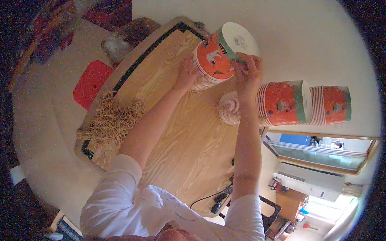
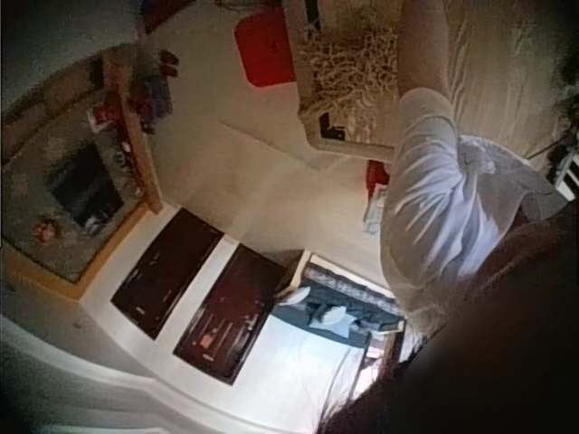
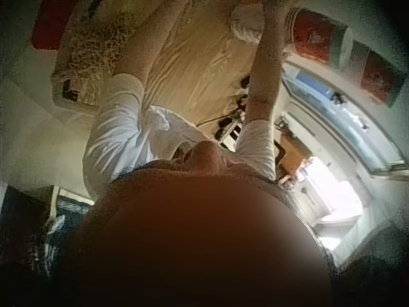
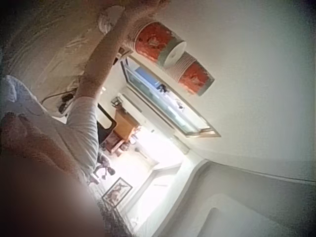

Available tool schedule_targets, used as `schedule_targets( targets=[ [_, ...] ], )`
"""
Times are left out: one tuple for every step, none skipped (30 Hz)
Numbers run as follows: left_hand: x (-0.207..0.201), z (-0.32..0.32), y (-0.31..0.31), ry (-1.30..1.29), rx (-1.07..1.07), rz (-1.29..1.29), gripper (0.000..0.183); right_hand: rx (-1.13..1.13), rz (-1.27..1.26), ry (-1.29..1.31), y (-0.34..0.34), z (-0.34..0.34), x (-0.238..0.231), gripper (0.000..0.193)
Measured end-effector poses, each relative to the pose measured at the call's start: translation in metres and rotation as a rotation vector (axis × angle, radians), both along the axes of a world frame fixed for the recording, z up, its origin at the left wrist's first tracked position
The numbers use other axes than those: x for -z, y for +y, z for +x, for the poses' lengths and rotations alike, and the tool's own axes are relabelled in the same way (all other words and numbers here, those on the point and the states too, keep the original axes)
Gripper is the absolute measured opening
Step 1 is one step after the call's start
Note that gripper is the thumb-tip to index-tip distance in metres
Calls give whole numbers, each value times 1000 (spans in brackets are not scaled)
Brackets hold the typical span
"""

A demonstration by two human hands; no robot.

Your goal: Placing rubber bands around paper bowls and stacking them into piles on a table.

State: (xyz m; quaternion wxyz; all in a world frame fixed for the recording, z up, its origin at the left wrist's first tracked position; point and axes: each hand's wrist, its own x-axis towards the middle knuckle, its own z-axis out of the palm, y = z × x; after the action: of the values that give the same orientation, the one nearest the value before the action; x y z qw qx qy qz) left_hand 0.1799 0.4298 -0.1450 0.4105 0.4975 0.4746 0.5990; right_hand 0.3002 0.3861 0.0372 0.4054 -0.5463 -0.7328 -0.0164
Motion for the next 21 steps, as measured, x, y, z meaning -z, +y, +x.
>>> schedule_targets(
  targets=[
    [1,2,0,12,-13,-17,61,19,15,-26,0,1,1,28],
    [2,4,1,11,-10,-17,61,22,14,-27,0,1,1,28],
    [6,2,3,30,-13,10,61,18,-8,20,-1,-3,2,28],
    [9,0,5,49,-16,36,61,13,-30,67,-1,-5,3,28],
    [12,-2,5,54,-18,35,61,11,-31,72,-1,-6,5,28],
    [11,-1,5,7,3,25,61,35,2,-19,-1,-3,7,28],
    [11,-1,5,-40,22,14,61,58,36,-109,0,-1,9,29],
    [10,-1,4,-38,23,15,61,59,36,-107,0,1,11,29],
    [9,-1,2,-29,28,-10,62,36,60,-81,1,3,12,28],
    [8,-2,0,-18,33,-36,63,12,84,-53,1,5,13,28],
    [7,-3,-4,-16,36,-33,63,15,87,-50,0,5,15,28],
    [7,-4,-8,-23,-35,7,57,12,58,-34,0,4,17,28],
    [6,-4,-13,-30,-106,47,52,9,29,-17,0,3,18,28],
    [5,-2,-21,-27,-99,52,52,15,34,-14,-1,2,18,28],
    [-15,3,-36,106,-134,100,44,33,37,-15,-3,8,16,28],
    [-27,-2,-45,255,-189,150,37,30,39,0,-4,4,16,27],
    [-30,-1,-46,260,-182,156,37,38,44,6,-4,3,17,27],
    [-33,1,-46,349,-178,194,30,24,36,32,-2,1,16,26],
    [-35,2,-46,438,-174,233,24,11,29,57,-1,0,16,26],
    [-37,3,-46,441,-169,241,24,17,35,62,-1,-2,15,26],
    [-37,5,-45,441,-178,203,21,-24,-44,236,-1,-3,15,26]
  ],
)
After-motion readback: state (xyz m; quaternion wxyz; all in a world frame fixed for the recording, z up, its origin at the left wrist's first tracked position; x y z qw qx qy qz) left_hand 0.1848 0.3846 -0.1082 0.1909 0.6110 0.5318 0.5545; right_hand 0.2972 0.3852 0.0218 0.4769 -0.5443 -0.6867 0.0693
